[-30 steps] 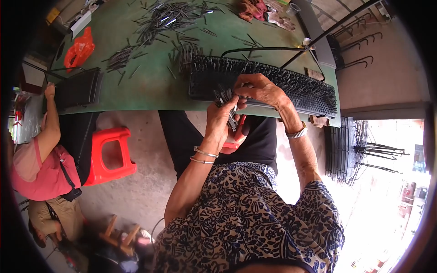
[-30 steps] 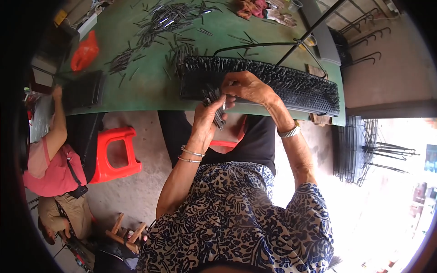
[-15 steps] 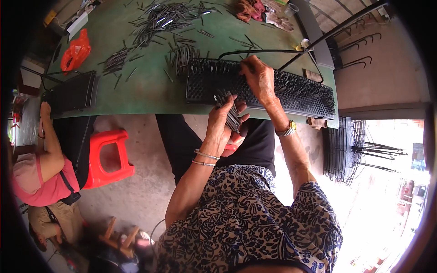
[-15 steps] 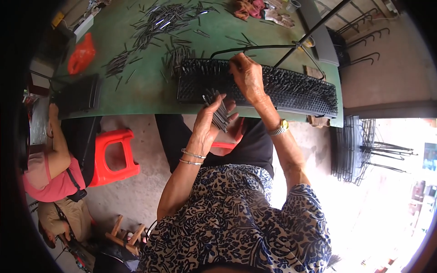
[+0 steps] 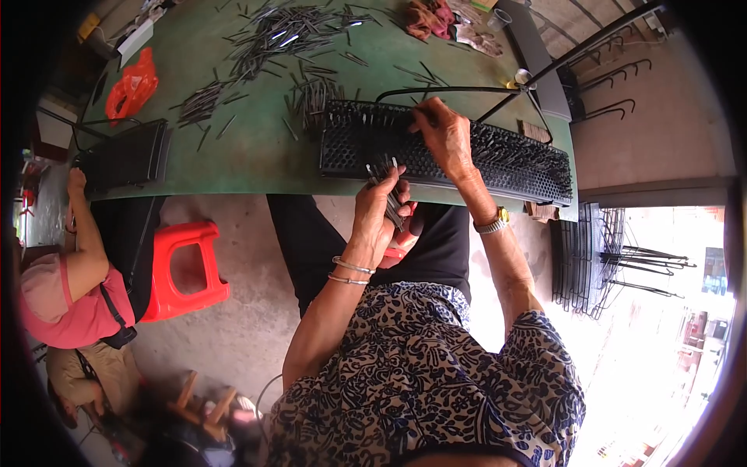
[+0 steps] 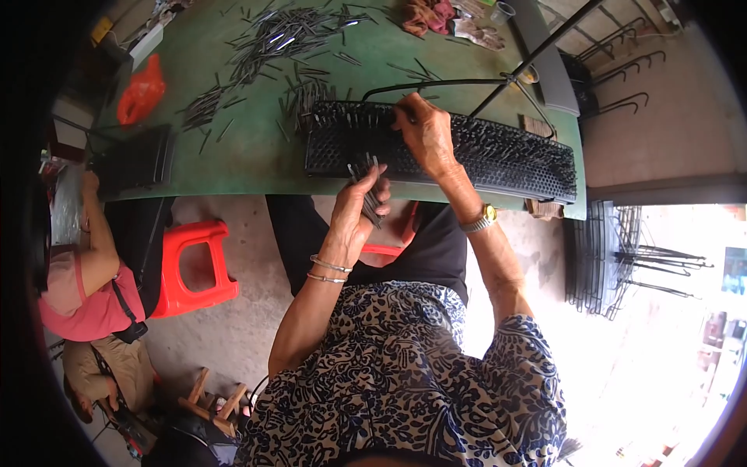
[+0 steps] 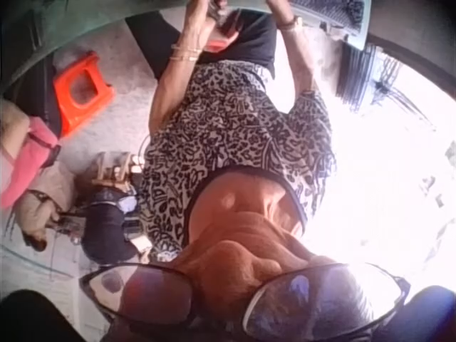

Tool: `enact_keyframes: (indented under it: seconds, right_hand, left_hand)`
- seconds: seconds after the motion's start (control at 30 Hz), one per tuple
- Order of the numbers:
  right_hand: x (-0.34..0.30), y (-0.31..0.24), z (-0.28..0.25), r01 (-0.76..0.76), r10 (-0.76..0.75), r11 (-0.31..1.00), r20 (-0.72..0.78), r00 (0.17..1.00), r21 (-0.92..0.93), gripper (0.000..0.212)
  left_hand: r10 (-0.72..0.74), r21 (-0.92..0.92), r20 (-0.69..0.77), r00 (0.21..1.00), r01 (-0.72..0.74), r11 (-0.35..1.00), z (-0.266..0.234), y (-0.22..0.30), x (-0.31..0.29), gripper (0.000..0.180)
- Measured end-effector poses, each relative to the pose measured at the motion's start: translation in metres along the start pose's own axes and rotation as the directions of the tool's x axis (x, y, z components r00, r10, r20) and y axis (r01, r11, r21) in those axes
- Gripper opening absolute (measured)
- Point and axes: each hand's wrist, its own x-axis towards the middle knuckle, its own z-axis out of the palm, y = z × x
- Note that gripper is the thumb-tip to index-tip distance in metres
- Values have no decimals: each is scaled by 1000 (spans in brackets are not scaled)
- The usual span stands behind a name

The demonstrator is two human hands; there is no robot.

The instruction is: Insert small metal pins into the holes of a component base.

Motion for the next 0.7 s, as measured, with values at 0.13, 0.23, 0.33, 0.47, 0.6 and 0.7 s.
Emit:
enact_keyframes:
  seconds: [0.13, 0.23, 0.33, 0.47, 0.6, 0.7]
  right_hand:
    - [3, 0, -4, -1, -3, 999, 89, 996, 43, 9]
    - [8, -2, -9, 5, -8, 1000, 142, 990, 20, 9]
    - [6, 3, -10, 19, -23, 999, 139, 990, 34, 9]
    - [9, 4, -9, 67, -68, 998, 155, 986, 12, 9]
    - [12, -1, -14, 97, -104, 994, 203, 974, 45, 9]
    - [11, 2, -11, 160, -166, 986, 207, 964, 48, 9]
  left_hand:
    - [11, 21, 2, 1000, -12, 1000, 2, 1, -2, 28]
    - [24, 35, 2, 1000, -24, 999, 2, 1, -3, 28]
    - [37, 48, 3, 999, -38, 998, 0, 1, -3, 27]
    - [36, -2, -45, 998, -36, 999, 2, 2, -3, 20]
    - [51, 25, -45, 998, -50, 998, 4, 3, -6, 20]
    - [42, 46, -22, 999, -41, 998, -2, 0, -4, 25]
